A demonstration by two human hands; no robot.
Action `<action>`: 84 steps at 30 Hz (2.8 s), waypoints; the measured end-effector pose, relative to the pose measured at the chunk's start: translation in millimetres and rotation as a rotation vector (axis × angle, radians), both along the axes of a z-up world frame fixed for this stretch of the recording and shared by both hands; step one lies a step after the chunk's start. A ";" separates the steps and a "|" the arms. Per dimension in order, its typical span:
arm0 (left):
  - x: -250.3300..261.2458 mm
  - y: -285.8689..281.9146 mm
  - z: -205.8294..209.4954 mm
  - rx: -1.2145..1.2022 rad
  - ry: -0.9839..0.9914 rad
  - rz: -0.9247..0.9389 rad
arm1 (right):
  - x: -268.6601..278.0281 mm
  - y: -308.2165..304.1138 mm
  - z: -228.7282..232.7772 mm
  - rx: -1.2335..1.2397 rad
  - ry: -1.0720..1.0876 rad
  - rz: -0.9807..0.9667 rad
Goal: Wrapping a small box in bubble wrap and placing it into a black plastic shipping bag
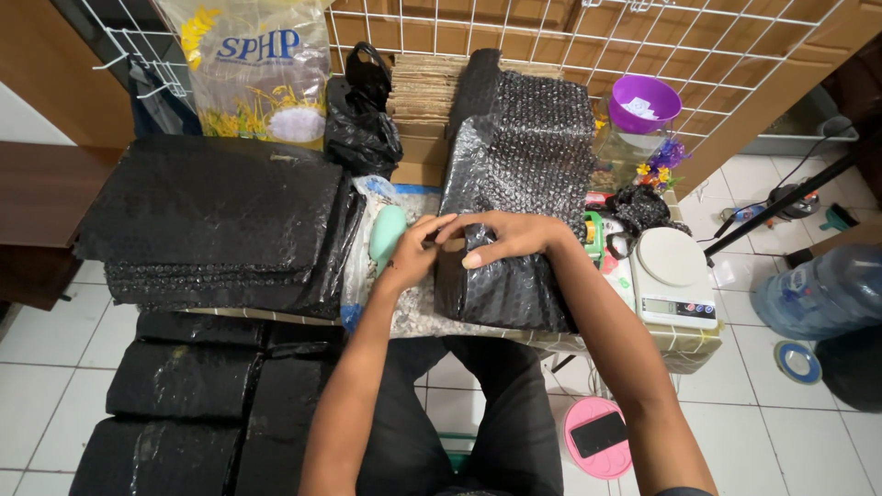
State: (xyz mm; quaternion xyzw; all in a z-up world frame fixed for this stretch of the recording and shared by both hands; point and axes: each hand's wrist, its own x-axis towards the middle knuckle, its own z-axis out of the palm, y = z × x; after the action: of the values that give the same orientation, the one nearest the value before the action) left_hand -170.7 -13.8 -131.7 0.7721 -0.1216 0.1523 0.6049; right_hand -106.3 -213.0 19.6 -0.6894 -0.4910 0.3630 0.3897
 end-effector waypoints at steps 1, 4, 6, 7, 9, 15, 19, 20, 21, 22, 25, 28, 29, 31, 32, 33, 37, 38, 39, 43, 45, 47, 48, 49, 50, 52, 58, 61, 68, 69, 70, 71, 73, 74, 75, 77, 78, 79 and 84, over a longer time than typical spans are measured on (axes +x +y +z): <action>5.1 0.2 -6.2 -0.077 -0.010 -0.025 | -1.7 0.1 2.2 -0.008 0.007 -0.016; 2.3 -4.3 0.3 -0.201 0.036 -0.033 | -5.0 0.7 4.6 0.002 0.015 -0.019; 3.7 -8.1 1.9 -0.248 0.092 -0.015 | -6.0 0.6 6.0 0.020 0.015 -0.006; 7.7 -9.1 -3.5 -0.244 0.108 0.029 | -7.0 0.8 6.6 0.020 0.007 -0.004; 19.7 -9.0 -15.9 -0.239 0.118 0.071 | -6.5 1.7 9.5 0.023 -0.005 -0.003; 25.6 -7.5 -27.4 0.020 0.081 0.253 | -7.9 2.6 7.3 0.012 0.001 -0.004; 27.6 -4.4 -26.2 0.040 -0.062 0.190 | -7.5 4.3 3.3 0.001 -0.001 -0.019; 27.9 -2.8 -24.1 0.024 -0.122 0.119 | -6.4 4.2 2.2 0.003 0.000 -0.016; 25.7 -5.1 -17.7 0.024 -0.123 0.119 | -7.4 5.2 4.0 0.004 -0.001 -0.017; 22.6 -7.8 -12.1 -0.017 -0.062 0.104 | -9.1 6.0 5.1 -0.012 0.016 -0.029; 22.4 -4.0 -11.6 -0.057 0.011 0.065 | -12.6 9.5 5.6 -0.026 0.025 -0.031; 35.7 6.4 -37.5 -0.027 0.018 0.051 | -12.8 15.2 1.8 -0.037 0.010 0.000; 41.6 10.0 -49.1 0.004 0.012 0.057 | -12.5 17.2 0.1 -0.048 0.001 0.018; 42.8 10.5 -51.7 -0.035 0.015 0.048 | -10.2 18.9 -0.6 -0.058 -0.006 0.025; 43.3 10.2 -53.1 -0.074 0.019 0.035 | -9.4 19.2 -1.1 -0.067 -0.013 0.029; 36.6 10.3 -44.9 -0.074 0.020 0.036 | -11.2 21.4 0.6 -0.068 -0.013 0.029; 23.5 8.8 -18.7 -0.133 0.049 0.056 | -16.1 24.2 7.4 -0.087 -0.015 0.058; 22.5 8.7 -14.5 -0.075 0.041 0.111 | -16.9 24.6 8.8 -0.095 -0.027 0.067; 26.2 10.7 -12.5 -0.075 0.040 0.110 | -16.6 26.1 7.1 -0.095 -0.028 0.066; 32.0 16.1 -7.1 -0.053 0.003 0.108 | -14.6 32.4 -1.5 -0.188 -0.004 0.026; 34.6 16.7 -11.3 -0.018 -0.017 0.120 | -14.9 33.4 -3.9 -0.205 0.010 0.007; 42.3 19.8 -19.2 0.027 0.000 0.150 | -15.4 35.4 -1.9 -0.237 0.011 -0.004; 47.2 19.6 -18.1 0.027 0.000 0.149 | -16.7 36.1 -0.3 -0.238 0.011 -0.005; 52.0 19.1 -17.0 -0.024 0.020 0.141 | -18.0 36.6 1.3 -0.258 0.002 -0.012; 57.7 18.0 -15.6 -0.074 0.040 0.131 | -19.0 36.4 3.2 -0.278 -0.007 -0.023; 70.5 16.9 -6.3 -0.154 0.061 0.090 | -19.9 37.2 4.6 -0.289 -0.012 -0.028; 112.5 8.2 32.9 -0.073 0.128 0.155 | -20.3 38.1 3.2 -0.301 -0.012 -0.028; 136.5 10.3 36.4 0.094 0.223 0.267 | -22.5 38.4 4.9 -0.298 -0.010 -0.024; 158.3 7.4 65.8 -0.068 0.148 0.187 | -21.9 37.6 0.1 -0.268 -0.010 -0.017; 162.0 9.6 63.8 -0.067 0.149 0.185 | -22.2 37.4 -0.1 -0.268 -0.009 -0.019; 165.6 12.0 61.9 -0.095 0.128 0.179 | -22.4 37.4 -0.2 -0.262 -0.010 -0.019; 169.2 14.4 60.0 -0.123 0.107 0.173 | -22.7 37.4 -0.2 -0.255 -0.011 -0.019; 154.7 10.6 82.9 -0.141 0.122 0.197 | -22.4 36.7 0.3 -0.250 -0.004 -0.008; 147.3 8.2 94.0 -0.159 0.138 0.222 | -22.5 36.0 0.3 -0.246 0.005 0.003; 155.3 10.0 85.3 -0.158 0.139 0.220 | -23.8 35.8 1.6 -0.246 0.006 0.001; 171.6 14.9 68.6 -0.234 0.138 0.214 | -25.3 36.4 4.9 -0.248 0.000 0.000; 167.3 13.7 71.8 -0.233 0.138 0.213 | -25.5 36.3 4.7 -0.248 0.001 -0.001; 163.1 12.4 74.9 -0.212 0.134 0.243 | -25.8 36.2 4.5 -0.248 0.001 -0.004; 174.1 17.0 82.8 -0.196 0.101 0.240 | -27.4 37.4 5.8 -0.264 -0.001 -0.008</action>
State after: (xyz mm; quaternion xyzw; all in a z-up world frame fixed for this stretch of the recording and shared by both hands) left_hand 3.4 3.2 -49.0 0.7251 0.0173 0.1956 0.6601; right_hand -133.7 -175.6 25.3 -0.7367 -0.4365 0.4227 0.2967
